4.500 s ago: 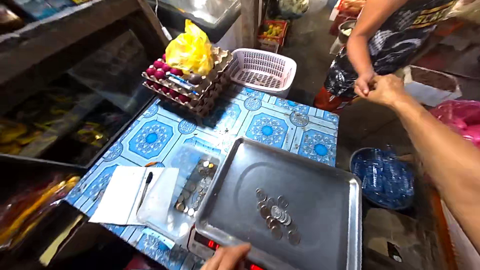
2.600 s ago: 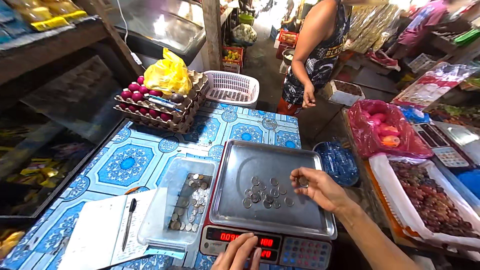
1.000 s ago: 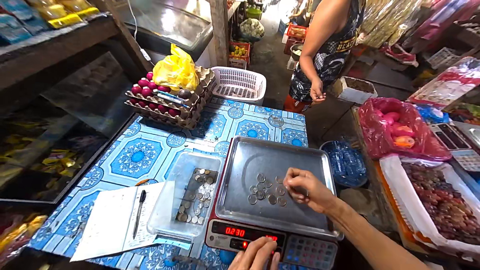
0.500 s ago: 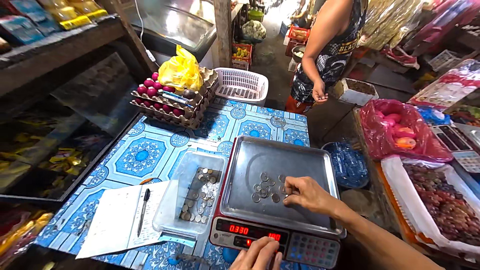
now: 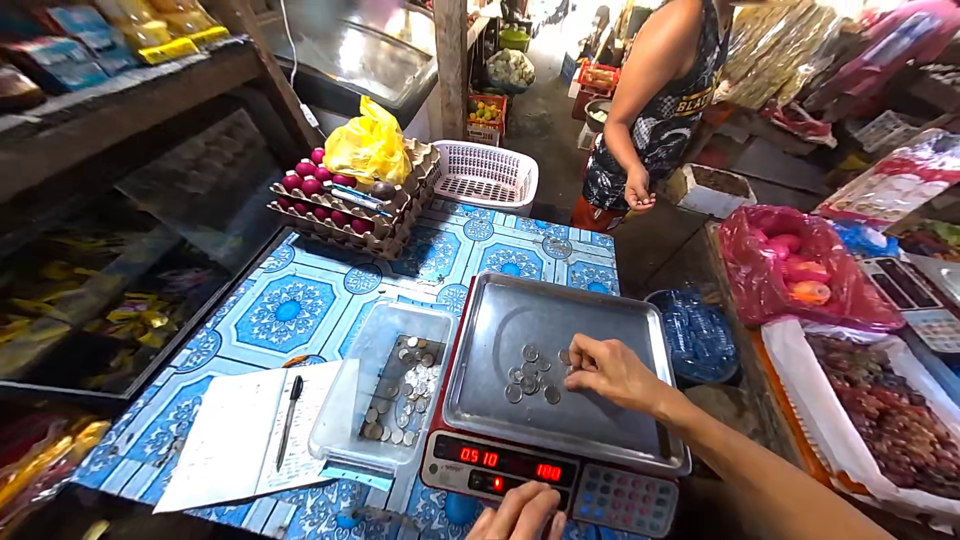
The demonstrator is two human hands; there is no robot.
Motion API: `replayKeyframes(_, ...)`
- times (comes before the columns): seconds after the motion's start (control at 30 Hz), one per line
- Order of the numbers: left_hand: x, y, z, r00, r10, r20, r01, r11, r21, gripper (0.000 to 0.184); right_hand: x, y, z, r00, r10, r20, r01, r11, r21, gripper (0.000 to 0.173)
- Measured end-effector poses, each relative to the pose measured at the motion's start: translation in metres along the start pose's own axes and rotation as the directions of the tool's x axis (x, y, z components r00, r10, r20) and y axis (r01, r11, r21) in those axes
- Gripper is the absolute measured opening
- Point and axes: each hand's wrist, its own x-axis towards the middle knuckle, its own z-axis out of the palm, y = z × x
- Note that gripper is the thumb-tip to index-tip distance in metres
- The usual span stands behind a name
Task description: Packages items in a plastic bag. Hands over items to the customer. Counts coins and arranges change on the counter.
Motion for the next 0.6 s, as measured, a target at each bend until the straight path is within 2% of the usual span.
replayKeyframes(0.07,-0.001,0.000,0.001,1.000,0.001,0.001,-0.001,1.000,0.009,0.013,0.006,0.002,-0.001,0.998,0.049,-0.037,-0.049,0.999,0.008,0.040)
replayKeyframes(0.13,-0.003,0.000,0.001,1.000,-0.003,0.001,0.003,1.000,0.022,0.013,0.015,0.000,-0.008,0.993,0.105,0.058,-0.105,0.994,0.002,0.047)
replayKeyframes(0.17,-0.004,0.000,0.001,1.000,-0.007,0.003,0.007,1.000,0.024,0.013,0.018,-0.001,-0.011,0.989,0.106,0.101,-0.107,0.994,0.004,0.045)
replayKeyframes(0.3,-0.007,0.000,0.003,1.000,-0.003,0.001,0.003,1.000,0.021,0.013,0.015,0.005,-0.014,0.976,-0.018,0.218,0.011,0.999,0.034,0.036)
replayKeyframes(0.4,-0.011,-0.001,0.004,1.000,-0.024,0.008,0.024,1.000,0.012,0.014,0.005,0.002,-0.013,0.929,-0.096,0.357,0.122,0.991,-0.050,0.037)
replayKeyframes(0.5,-0.014,-0.003,0.005,1.000,-0.029,0.011,0.029,1.000,0.010,0.014,-0.009,-0.001,0.001,0.937,-0.181,0.300,0.187,0.982,0.008,0.027)
replayKeyframes(0.6,-0.015,-0.004,0.005,0.999,-0.033,0.009,0.033,0.999,0.017,0.014,-0.022,-0.008,0.012,0.953,-0.166,0.255,0.207,0.968,-0.145,0.028)
